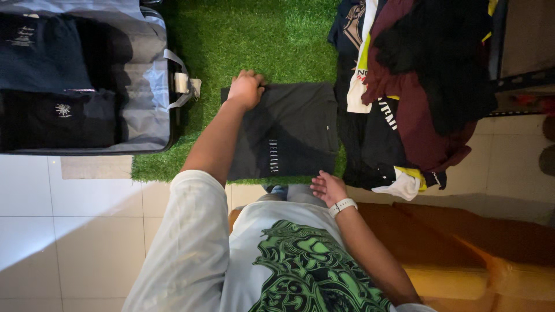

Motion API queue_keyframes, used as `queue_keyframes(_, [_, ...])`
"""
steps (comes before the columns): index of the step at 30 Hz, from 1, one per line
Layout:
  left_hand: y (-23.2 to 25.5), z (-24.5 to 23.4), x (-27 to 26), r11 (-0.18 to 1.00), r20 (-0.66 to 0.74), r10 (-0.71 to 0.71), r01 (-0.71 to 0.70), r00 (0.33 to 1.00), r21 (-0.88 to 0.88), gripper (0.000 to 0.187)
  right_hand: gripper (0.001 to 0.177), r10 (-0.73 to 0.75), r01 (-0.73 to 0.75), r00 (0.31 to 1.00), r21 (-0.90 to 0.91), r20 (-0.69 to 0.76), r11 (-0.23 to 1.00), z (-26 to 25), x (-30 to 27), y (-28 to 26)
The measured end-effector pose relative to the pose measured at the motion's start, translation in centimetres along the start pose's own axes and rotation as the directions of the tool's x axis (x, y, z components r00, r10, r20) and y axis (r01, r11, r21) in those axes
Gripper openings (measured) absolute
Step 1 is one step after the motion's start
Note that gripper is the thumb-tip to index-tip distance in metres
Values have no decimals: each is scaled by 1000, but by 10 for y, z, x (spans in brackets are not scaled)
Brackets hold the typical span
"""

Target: The person folds a black t-shirt and places it into an open suitcase.

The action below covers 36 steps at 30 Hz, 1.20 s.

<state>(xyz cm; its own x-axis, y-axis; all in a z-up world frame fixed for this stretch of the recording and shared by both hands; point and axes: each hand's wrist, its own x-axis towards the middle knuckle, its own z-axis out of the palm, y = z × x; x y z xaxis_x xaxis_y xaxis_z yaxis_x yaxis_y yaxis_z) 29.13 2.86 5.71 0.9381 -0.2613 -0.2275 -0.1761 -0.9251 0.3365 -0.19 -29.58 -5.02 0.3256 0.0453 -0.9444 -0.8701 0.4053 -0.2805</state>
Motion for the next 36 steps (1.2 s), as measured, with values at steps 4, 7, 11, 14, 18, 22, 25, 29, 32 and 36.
queue_keyframes(4, [-9,0,-2,991,-58,107,-112,993,-78,18,27,-5,4,1000,-14,-13,1000,4,-4,-3])
queue_keyframes(7, [-12,-4,-6,975,-25,220,-219,975,30,18,26,-3,3,1000,1,0,1000,5,-11,-7])
queue_keyframes(11, [-4,-10,-4,973,-48,221,-217,974,80,23,25,-15,14,1000,29,26,999,7,-14,-8])
queue_keyframes(14, [-1,-9,-2,973,7,179,-178,984,147,18,24,-13,12,1000,55,10,998,7,-11,-5])
queue_keyframes(18, [-8,1,3,945,-27,252,-240,967,222,21,24,-20,20,1000,48,-2,999,5,-7,-3])
queue_keyframes(22, [-15,10,5,942,-43,303,-292,952,163,22,23,-39,38,999,67,9,997,4,-3,2])
queue_keyframes(25, [-10,8,6,961,-37,264,-259,964,95,26,23,-46,46,999,66,-1,997,2,1,5])
queue_keyframes(29, [-3,1,8,973,4,210,-210,978,100,15,23,-59,59,998,63,-16,996,3,3,9])
queue_keyframes(32, [-4,-7,6,968,-22,250,-250,968,13,15,21,-63,64,998,71,-21,995,4,-2,8])
queue_keyframes(36, [-7,-14,3,965,28,173,-163,985,-207,18,22,-77,80,996,81,-38,993,11,-13,5])
